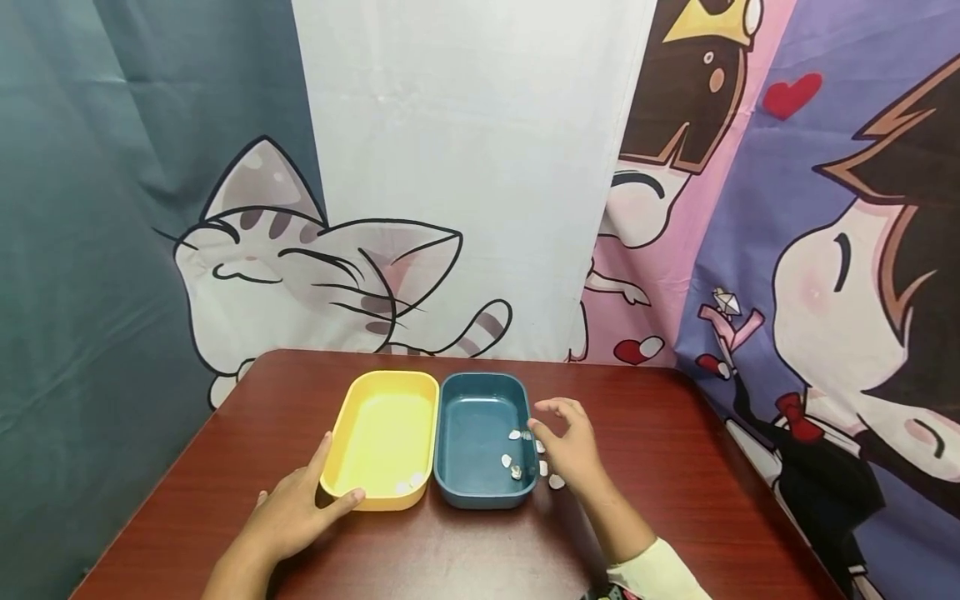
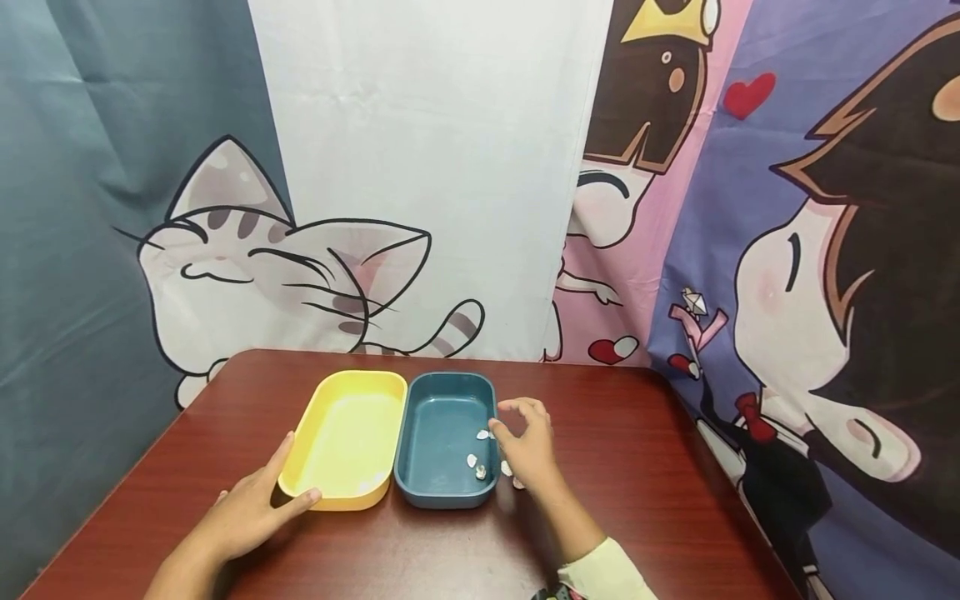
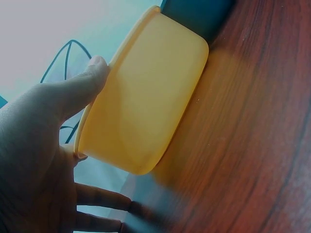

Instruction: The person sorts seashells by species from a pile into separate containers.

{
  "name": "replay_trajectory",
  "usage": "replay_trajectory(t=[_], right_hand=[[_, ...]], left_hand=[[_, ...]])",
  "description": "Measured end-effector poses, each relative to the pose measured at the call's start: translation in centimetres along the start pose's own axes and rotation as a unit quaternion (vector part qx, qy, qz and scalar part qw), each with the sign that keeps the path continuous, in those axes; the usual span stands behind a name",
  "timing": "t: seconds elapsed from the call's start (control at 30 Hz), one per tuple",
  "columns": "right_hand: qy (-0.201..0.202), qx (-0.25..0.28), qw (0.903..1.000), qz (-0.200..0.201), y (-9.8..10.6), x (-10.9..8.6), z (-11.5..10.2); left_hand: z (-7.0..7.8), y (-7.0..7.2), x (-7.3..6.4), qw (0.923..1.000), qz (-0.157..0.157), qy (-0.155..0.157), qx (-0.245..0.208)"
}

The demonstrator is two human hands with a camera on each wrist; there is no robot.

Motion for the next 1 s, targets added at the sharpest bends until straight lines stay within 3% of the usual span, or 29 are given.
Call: replay_trajectory(t=[0.43,1.0], right_hand=[[-0.042,-0.033,0.9982,-0.026,4.3,-1.5,3.0],[-0.071,-0.019,0.9953,-0.063,4.1,-2.4,6.7]], left_hand=[[0.1,0.0,0.1,1.0000,-0.003,-0.003,-0.007],[0.0,-0.1,0.2,1.0000,-0.001,-0.005,-0.007]])
Point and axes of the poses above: each hand's wrist, its own x-axis towards the middle knuckle, its own y-axis out of the back of the hand, z = x × y, the point moved 2 cm from there along x, towards the middle knuckle, and after that the axes turned 4 degrees about x, right-handed, at the moved point
